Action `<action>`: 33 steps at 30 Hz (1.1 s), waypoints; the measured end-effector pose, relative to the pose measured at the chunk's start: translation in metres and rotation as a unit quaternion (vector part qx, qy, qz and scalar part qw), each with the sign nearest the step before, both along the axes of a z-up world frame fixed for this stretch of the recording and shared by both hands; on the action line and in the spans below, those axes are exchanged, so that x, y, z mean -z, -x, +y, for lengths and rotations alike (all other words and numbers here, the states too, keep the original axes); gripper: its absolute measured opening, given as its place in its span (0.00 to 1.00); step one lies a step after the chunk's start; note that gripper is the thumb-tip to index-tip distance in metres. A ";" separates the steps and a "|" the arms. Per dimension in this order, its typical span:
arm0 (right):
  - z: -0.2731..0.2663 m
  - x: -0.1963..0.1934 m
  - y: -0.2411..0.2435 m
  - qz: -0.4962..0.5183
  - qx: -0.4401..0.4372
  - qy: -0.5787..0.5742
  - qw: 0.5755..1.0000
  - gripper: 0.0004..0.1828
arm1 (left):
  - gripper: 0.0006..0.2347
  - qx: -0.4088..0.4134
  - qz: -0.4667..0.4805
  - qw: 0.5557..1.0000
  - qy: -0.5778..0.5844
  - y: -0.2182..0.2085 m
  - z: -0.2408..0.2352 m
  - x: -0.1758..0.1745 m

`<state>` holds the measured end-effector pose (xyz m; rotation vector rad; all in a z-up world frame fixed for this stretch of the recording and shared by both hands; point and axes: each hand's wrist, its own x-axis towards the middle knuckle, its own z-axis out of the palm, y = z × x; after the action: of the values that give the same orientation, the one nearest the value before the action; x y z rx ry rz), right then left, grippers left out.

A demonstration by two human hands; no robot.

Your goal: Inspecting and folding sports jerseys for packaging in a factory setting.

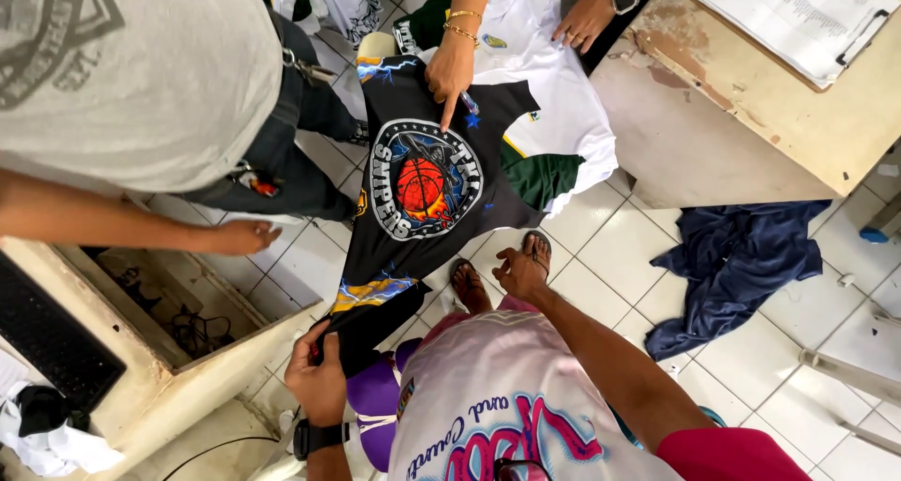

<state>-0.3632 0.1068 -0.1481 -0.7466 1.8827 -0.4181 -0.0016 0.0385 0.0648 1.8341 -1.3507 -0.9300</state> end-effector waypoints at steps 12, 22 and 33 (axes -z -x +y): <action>-0.011 0.000 0.001 -0.126 0.117 -0.055 0.984 0.30 | 0.09 -0.002 -0.004 1.000 -0.022 -0.004 -0.001 -0.001; -0.075 0.042 -0.009 -0.502 0.553 0.040 0.664 0.26 | 0.10 0.011 -0.049 0.998 -0.042 0.003 0.002 -0.019; -0.037 0.047 0.046 -0.424 0.732 0.124 0.518 0.15 | 0.09 0.039 -0.079 0.996 -0.020 -0.010 -0.002 -0.014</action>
<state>-0.4087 0.0699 -0.1951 1.0534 0.9842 -1.7283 0.0083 0.0361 0.0792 1.9320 -1.5197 -0.8725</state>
